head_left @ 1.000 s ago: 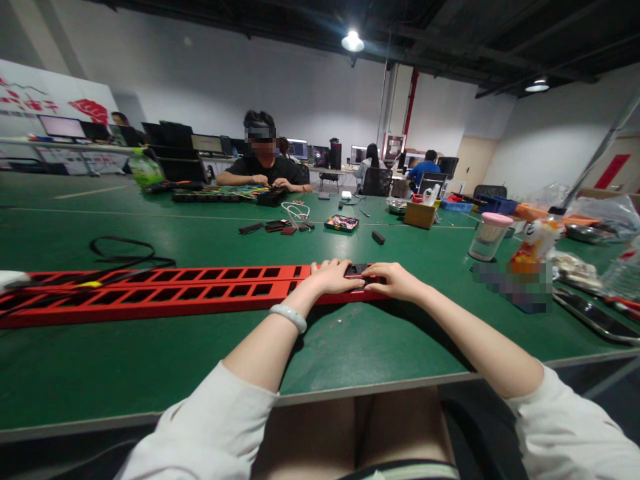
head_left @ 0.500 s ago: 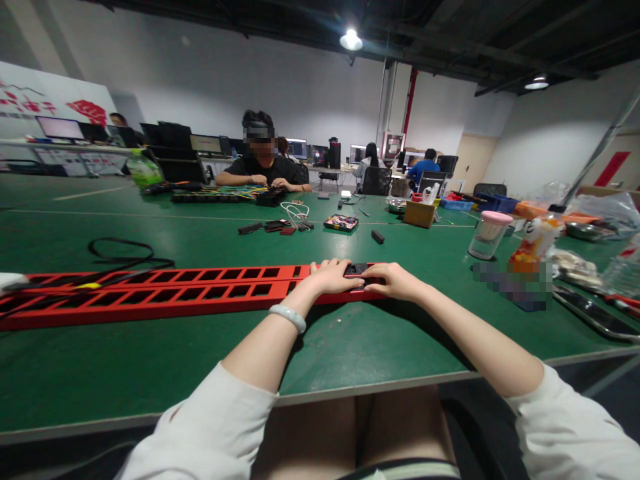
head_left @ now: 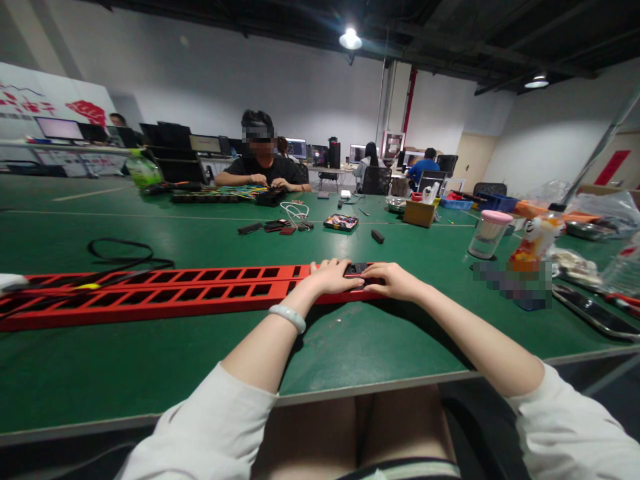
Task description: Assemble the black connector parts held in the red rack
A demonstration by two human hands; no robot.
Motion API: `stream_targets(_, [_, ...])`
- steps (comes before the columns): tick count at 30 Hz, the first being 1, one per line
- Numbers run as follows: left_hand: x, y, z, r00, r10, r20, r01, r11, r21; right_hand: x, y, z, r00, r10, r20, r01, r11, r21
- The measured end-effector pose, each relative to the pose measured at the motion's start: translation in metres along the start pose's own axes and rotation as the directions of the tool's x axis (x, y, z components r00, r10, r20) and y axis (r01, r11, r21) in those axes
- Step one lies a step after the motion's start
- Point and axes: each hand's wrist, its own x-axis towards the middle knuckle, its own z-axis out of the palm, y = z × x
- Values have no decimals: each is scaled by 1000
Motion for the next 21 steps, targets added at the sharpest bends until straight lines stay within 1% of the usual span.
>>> stream_targets(7, [0, -1, 1, 1000, 18, -18, -18, 1000, 5, 0, -2, 0, 1000, 7, 2, -7, 1000, 9])
stream_targets(21, [-1, 0, -1, 1000, 7, 7, -7, 1000, 3, -1, -2, 0, 1000, 11, 11, -11, 1000, 1])
